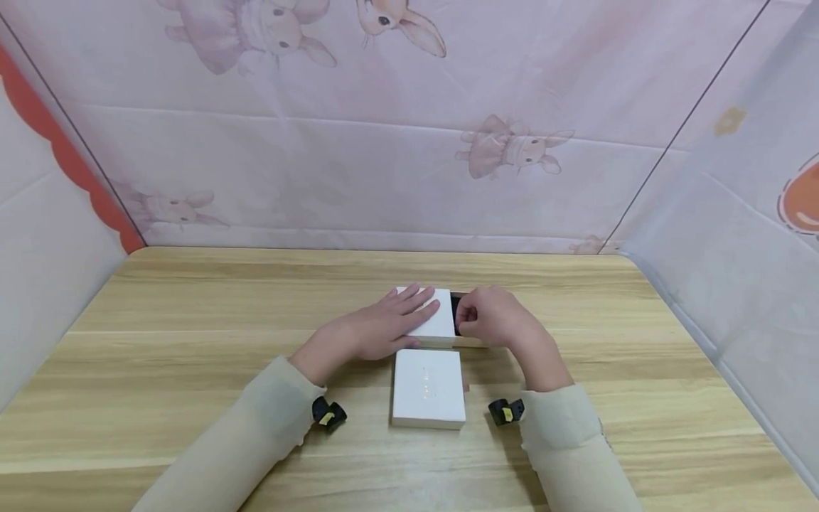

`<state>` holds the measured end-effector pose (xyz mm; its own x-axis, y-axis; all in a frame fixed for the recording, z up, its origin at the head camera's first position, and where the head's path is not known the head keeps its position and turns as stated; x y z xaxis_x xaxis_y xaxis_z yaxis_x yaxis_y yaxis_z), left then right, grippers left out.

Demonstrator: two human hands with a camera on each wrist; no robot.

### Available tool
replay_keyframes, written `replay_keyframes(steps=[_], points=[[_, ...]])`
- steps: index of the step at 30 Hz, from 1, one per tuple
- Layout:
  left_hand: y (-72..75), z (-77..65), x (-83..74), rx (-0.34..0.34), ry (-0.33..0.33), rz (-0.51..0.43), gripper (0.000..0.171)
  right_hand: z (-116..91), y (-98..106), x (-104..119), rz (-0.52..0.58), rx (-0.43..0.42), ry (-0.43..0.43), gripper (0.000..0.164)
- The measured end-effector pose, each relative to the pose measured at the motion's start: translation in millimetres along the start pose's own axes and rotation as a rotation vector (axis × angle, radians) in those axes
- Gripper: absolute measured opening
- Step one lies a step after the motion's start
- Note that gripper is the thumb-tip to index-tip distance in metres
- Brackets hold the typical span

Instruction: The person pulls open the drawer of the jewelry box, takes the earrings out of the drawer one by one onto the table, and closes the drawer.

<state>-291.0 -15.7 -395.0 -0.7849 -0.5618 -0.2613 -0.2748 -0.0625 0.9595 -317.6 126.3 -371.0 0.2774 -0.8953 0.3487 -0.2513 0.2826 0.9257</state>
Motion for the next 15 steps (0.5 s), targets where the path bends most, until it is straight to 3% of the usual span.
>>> replay_keyframes(steps=[8,15], points=[[-0.5,0.7,0.9,-0.005,-0.002,-0.005,0.065,0.1,1.7,2.0,0.006,-0.010,0.033,0.017],[-1.8,1.1,3.0,-0.007,0.003,0.009,0.066,-0.6,5.2,-3.0,0.015,-0.034,0.002,0.015]])
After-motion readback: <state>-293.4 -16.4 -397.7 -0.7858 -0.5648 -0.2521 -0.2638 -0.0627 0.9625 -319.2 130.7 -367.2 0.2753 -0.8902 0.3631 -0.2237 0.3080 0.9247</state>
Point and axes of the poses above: each hand's wrist, its own z-axis towards the middle knuckle, its own y-axis out of the back of the hand, x = y × z, the point moved 8 cm from there along z, towards the middle knuckle, and after that the axes turned 4 degrees about -y, right-handed, at the moved point
